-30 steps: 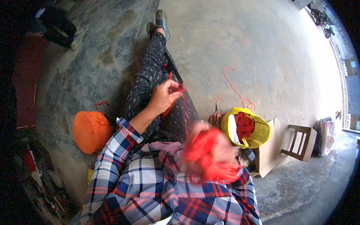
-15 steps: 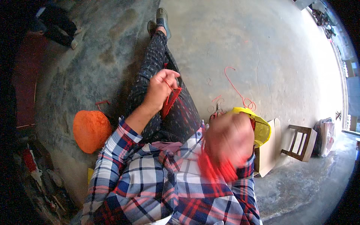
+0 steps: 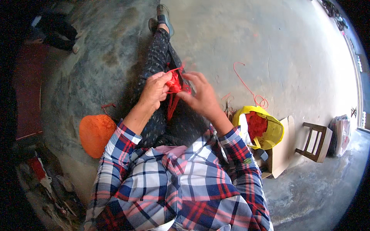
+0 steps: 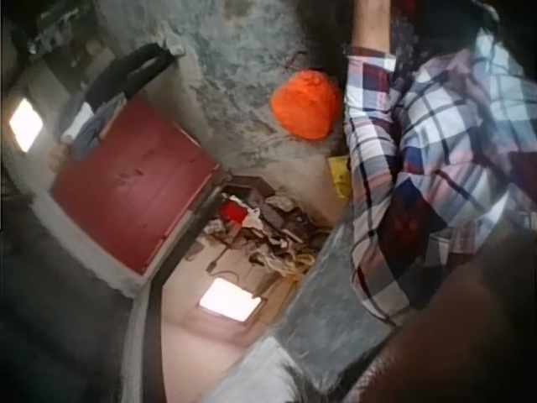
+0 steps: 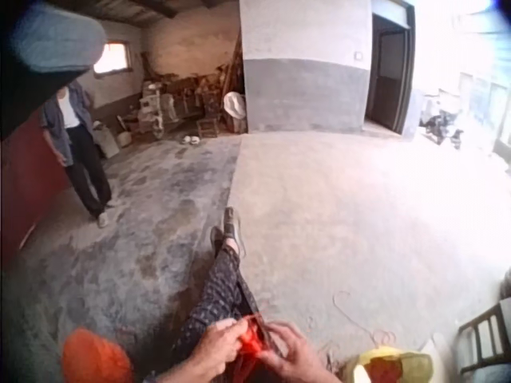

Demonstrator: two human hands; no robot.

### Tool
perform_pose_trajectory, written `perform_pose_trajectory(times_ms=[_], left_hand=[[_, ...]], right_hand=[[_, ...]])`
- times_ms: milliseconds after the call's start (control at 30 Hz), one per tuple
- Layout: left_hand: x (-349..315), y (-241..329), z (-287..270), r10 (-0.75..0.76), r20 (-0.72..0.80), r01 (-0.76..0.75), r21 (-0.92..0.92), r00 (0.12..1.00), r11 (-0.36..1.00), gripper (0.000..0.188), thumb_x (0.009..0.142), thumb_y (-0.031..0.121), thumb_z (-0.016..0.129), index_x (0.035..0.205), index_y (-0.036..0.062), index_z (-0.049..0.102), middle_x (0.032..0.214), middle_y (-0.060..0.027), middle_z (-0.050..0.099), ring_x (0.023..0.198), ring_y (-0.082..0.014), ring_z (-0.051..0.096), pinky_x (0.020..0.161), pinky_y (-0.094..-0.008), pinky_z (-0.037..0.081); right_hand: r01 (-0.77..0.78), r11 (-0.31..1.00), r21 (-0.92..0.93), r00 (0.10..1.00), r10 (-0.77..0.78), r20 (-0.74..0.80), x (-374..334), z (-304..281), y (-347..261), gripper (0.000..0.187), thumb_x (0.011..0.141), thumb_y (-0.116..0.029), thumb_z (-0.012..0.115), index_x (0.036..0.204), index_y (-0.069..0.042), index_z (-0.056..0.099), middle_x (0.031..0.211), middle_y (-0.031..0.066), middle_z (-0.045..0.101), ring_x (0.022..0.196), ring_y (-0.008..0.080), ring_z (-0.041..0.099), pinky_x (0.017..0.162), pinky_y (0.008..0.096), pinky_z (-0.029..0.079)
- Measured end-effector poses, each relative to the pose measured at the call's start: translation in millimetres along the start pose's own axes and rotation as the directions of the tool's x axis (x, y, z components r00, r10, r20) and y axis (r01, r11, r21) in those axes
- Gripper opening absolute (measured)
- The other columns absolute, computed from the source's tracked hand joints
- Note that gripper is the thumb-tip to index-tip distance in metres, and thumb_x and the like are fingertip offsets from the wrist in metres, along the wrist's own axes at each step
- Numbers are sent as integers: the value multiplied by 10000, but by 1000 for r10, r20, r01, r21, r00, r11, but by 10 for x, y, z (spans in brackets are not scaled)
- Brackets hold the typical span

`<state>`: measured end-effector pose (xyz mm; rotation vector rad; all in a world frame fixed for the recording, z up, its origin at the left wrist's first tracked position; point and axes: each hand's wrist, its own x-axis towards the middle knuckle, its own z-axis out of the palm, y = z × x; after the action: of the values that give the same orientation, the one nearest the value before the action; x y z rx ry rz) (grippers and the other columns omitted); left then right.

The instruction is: The recorder is wrapping red string or yarn onto a small red frame, likely part of a furniture piece or decorative item.

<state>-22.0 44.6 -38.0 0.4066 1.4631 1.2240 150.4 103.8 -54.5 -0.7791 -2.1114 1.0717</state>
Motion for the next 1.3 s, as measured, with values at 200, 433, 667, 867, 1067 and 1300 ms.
perform_pose_trajectory(times_ms=[200,433,667,867,1067,1300], left_hand=[[-91,91,161,-105,224,148,-182,969,972,238,944,308,569,818,110,536,574,21,476,372,-30,311,332,-190,208],[144,-146,102,-191,99,194,-23,976,981,361,945,437,535,830,96,512,666,-74,577,369,-59,324,335,-213,212],[161,-116,58,-361,154,381,-131,920,915,427,960,509,436,862,96,483,793,-219,656,360,-76,313,340,-221,206],[-109,-217,99,40,107,-56,146,993,988,332,906,387,601,809,83,511,826,-131,651,465,-92,433,410,-234,306],[-773,-221,460,537,515,-740,533,669,410,445,753,222,766,1123,18,626,1302,-178,487,1185,-337,498,989,-397,414],[-641,159,369,364,259,-309,-231,895,923,280,958,106,534,1236,69,532,1111,-101,628,957,-188,617,889,-370,500]], right_hand=[[-71,950,303,992,99,-78,34,-154,125,337,846,-113,646,1158,-35,546,1167,129,584,1126,289,561,952,401,439],[68,-145,987,952,304,-21,-435,-1239,375,319,1007,-341,424,1124,-53,494,725,-5,453,614,116,398,583,290,392],[-666,413,621,655,722,222,-1444,-1195,114,210,885,-290,620,952,-94,585,739,-56,513,608,55,471,522,210,368],[-513,292,807,600,794,94,-1225,-608,209,200,945,-239,579,980,-47,623,780,-46,567,677,54,529,628,211,441],[-465,278,841,827,475,300,-821,-259,-86,406,907,-320,631,1155,-2,585,981,47,652,859,123,619,749,252,495],[-578,141,804,808,235,540,-610,-69,38,697,859,-594,557,1278,-41,496,933,28,608,707,120,566,641,249,448]])
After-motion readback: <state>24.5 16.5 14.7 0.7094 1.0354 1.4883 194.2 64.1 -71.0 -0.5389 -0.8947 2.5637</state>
